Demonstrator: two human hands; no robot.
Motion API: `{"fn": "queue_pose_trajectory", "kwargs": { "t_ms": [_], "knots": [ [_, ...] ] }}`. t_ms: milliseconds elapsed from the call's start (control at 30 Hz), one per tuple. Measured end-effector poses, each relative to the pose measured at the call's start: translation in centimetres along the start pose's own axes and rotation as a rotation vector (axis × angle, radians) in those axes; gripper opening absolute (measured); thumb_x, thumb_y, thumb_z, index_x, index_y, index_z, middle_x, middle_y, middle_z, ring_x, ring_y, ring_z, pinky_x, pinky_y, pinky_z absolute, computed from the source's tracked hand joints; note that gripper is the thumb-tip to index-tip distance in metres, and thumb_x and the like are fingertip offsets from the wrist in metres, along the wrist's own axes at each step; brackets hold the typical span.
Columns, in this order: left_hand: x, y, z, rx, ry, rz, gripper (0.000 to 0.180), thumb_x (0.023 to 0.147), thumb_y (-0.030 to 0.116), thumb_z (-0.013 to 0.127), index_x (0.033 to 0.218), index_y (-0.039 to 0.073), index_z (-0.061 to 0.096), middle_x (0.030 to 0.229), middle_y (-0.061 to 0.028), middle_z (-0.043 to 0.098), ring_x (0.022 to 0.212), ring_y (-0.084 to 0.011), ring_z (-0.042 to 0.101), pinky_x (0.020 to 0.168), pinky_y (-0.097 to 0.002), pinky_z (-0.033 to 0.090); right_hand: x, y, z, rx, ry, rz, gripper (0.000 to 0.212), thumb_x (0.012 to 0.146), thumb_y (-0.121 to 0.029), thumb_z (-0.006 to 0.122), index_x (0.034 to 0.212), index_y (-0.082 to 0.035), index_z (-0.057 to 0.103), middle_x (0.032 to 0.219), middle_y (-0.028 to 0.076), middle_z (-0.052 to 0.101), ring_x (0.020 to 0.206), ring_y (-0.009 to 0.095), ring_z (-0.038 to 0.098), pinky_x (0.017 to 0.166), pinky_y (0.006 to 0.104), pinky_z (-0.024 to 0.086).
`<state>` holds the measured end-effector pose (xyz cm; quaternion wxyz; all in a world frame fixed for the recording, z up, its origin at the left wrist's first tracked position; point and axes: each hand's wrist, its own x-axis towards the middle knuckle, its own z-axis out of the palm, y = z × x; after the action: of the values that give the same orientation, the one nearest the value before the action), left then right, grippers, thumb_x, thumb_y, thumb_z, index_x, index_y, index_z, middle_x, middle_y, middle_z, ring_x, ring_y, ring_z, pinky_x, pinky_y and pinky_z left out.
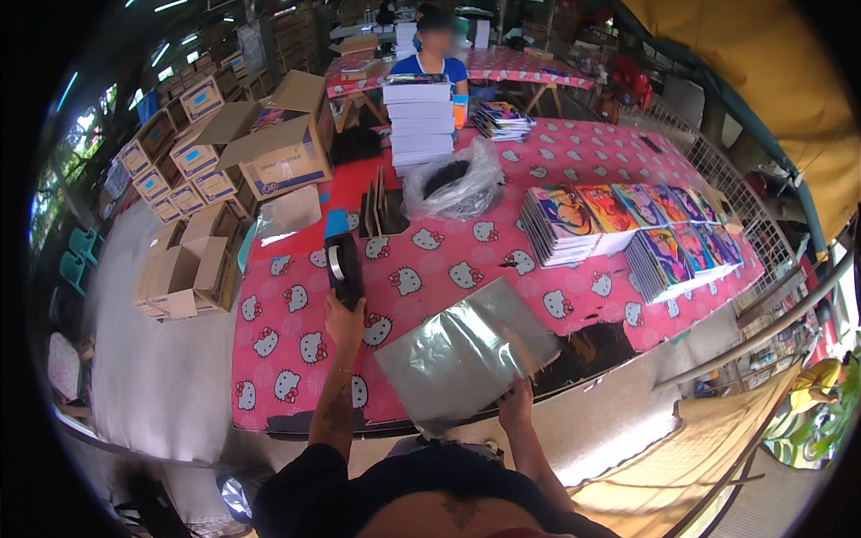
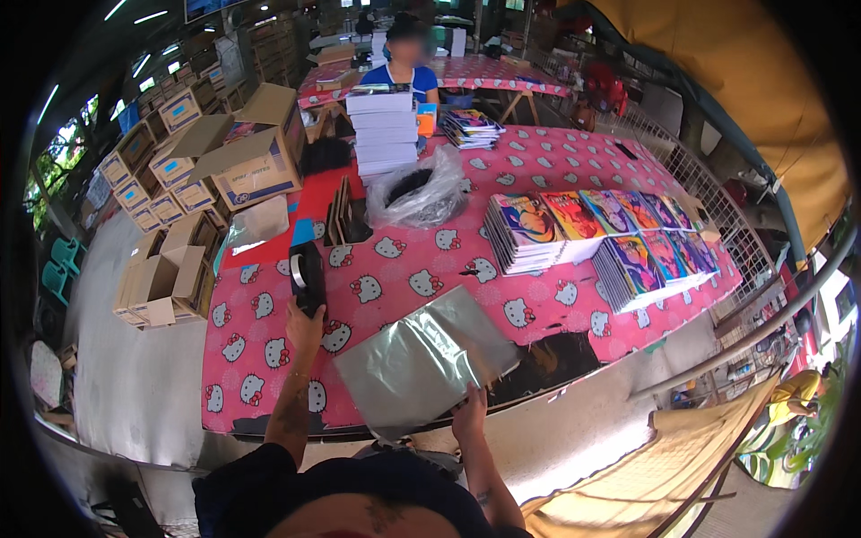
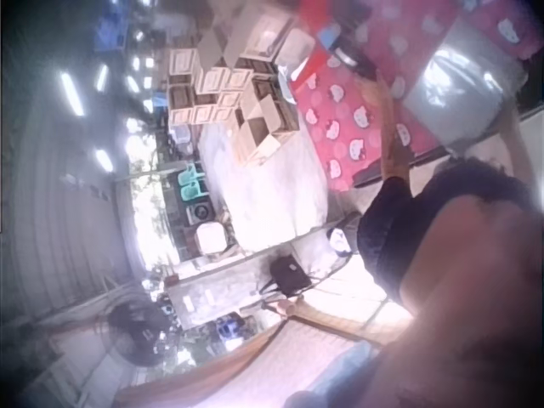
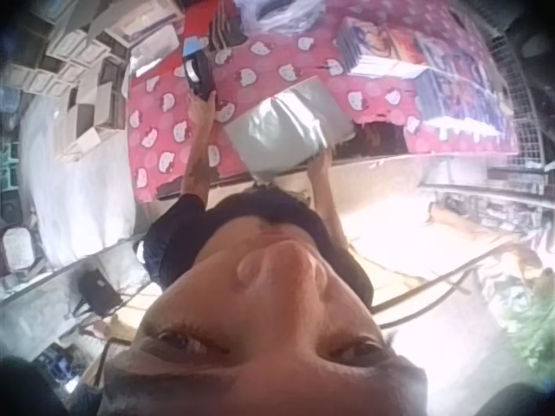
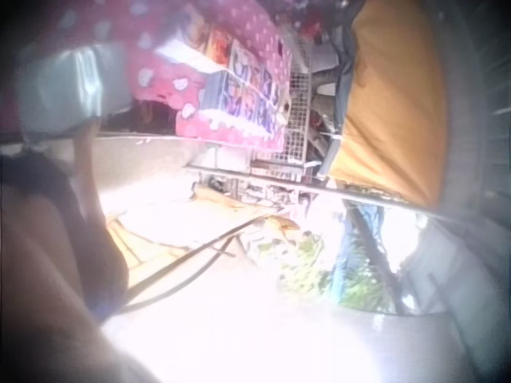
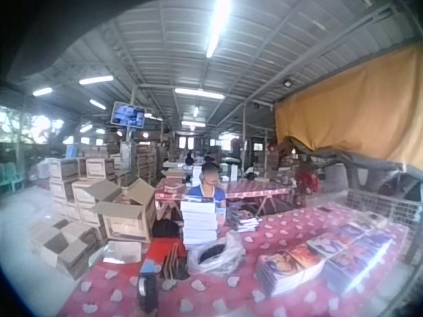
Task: The person picks up a plastic sleeve, lays it flat on a table, and then stacks notebooks with colorful covers into one large pile on top of it.
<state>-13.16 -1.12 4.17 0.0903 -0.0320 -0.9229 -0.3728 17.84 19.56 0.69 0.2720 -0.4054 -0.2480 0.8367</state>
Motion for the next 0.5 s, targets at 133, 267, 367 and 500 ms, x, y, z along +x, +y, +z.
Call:
{"fn": "queue_pose_trajectory", "kwargs": {
  "t_ms": [133, 267, 367, 500],
  "knots": [
    [0.9, 2.6, 2.2, 0.325, 0.357, 0.259, 0.085, 0.079, 0.038, 0.075, 0.143, 0.0, 0.032, 0.135, -0.0273, 0.046, 0.126, -0.0431, 0.044, 0.104, -0.0489, 0.037, 2.1, 1.9, -2.4, 0.104, -0.105, 0.014, 0.071, 0.092, -0.054, 0.052, 0.15, -0.024, 0.025, 0.149, 0.01, 0.034, 0.134, 0.032, 0.037, 0.107, 0.0592, 0.03],
    [-10.1, 9.6, 3.1, -0.394, -0.662, 0.566, 0.076, 0.08, 0.03, 0.075, 0.138, -0.002, 0.039, 0.138, -0.027, 0.042, 0.128, -0.0419, 0.042, 0.107, -0.0457, 0.035, -2.0, -1.2, 0.7, 0.123, -0.148, -0.031, 0.072, 0.094, -0.056, 0.047, 0.152, -0.021, 0.021, 0.148, 0.011, 0.034, 0.135, 0.03, 0.035, 0.108, 0.0576, 0.029],
    [-19.6, 10.8, 3.0, -0.031, -0.706, 0.978, 0.074, 0.081, 0.033, 0.073, 0.138, -0.001, 0.04, 0.131, -0.0248, 0.049, 0.118, -0.0404, 0.051, 0.101, -0.046, 0.042, -2.0, -2.1, 0.7, 0.082, -0.252, -0.007, 0.067, 0.097, -0.054, 0.044, 0.151, -0.02, 0.026, 0.146, 0.011, 0.036, 0.133, 0.03, 0.037, 0.107, 0.0571, 0.031],
    [-21.0, 11.8, 4.7, -0.123, -0.626, 0.82, 0.064, 0.082, 0.029, 0.07, 0.134, 0.0, 0.045, 0.126, -0.0233, 0.052, 0.111, -0.0407, 0.055, 0.089, -0.0469, 0.049, -1.0, -3.4, -0.8, 0.113, -0.412, 0.053, 0.065, 0.096, -0.052, 0.045, 0.15, -0.018, 0.03, 0.144, 0.008, 0.037, 0.131, 0.026, 0.037, 0.103, 0.0538, 0.036]
  ]
}}
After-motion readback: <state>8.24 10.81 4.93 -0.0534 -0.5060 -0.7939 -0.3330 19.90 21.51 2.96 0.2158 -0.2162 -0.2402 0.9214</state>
